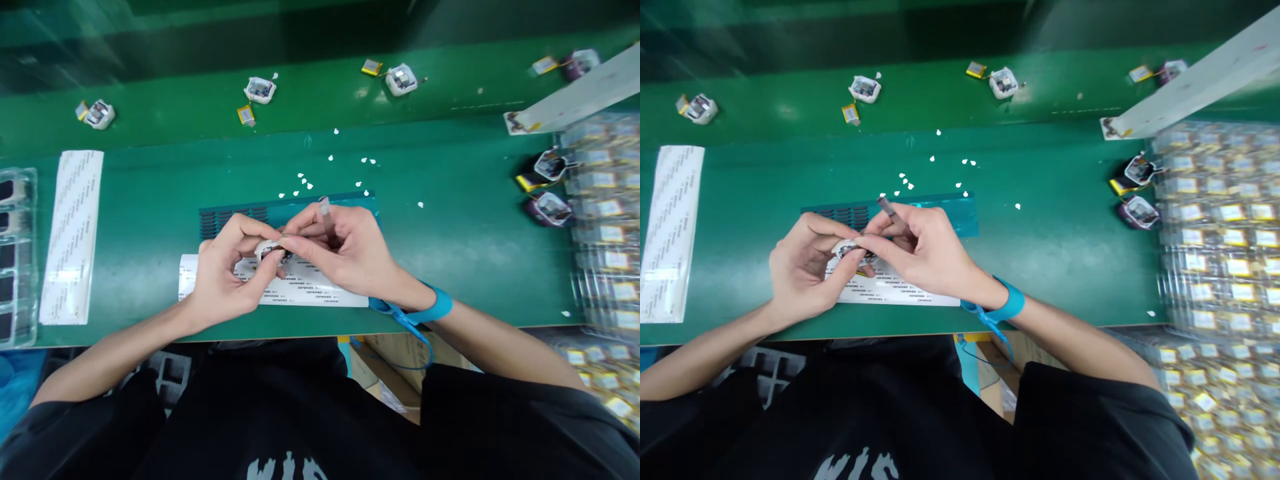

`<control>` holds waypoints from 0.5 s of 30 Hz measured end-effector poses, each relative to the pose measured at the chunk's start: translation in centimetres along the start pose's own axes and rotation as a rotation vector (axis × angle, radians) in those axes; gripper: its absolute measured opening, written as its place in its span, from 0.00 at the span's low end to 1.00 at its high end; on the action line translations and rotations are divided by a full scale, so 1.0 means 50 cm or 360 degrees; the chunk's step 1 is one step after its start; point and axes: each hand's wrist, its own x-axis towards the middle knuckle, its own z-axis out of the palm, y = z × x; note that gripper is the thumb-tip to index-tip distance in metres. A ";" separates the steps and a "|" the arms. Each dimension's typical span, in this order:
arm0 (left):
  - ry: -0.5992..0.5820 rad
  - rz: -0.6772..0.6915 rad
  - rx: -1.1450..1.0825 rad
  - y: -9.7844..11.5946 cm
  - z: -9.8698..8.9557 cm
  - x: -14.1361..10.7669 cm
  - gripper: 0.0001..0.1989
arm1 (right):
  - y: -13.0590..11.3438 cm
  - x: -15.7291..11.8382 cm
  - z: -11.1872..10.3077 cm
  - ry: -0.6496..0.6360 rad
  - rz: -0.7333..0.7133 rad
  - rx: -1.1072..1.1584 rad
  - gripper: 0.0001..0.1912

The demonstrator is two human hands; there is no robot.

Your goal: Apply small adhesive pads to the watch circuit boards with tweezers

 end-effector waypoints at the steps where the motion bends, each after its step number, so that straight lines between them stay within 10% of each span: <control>1: -0.0018 -0.0022 -0.0024 0.000 0.001 0.001 0.09 | 0.001 0.001 -0.001 -0.0005 0.0026 0.0023 0.17; 5: -0.0017 -0.0038 0.0063 0.005 0.001 0.000 0.07 | -0.013 0.008 -0.025 0.0082 -0.0040 -0.0141 0.21; 11: -0.0783 0.0704 0.0415 0.009 0.005 -0.008 0.08 | -0.076 -0.025 -0.083 0.0614 -0.0339 -0.0084 0.28; 15: -0.0882 0.0699 0.0677 -0.014 0.014 0.001 0.12 | -0.075 -0.101 -0.101 0.0731 -0.0151 -0.0236 0.26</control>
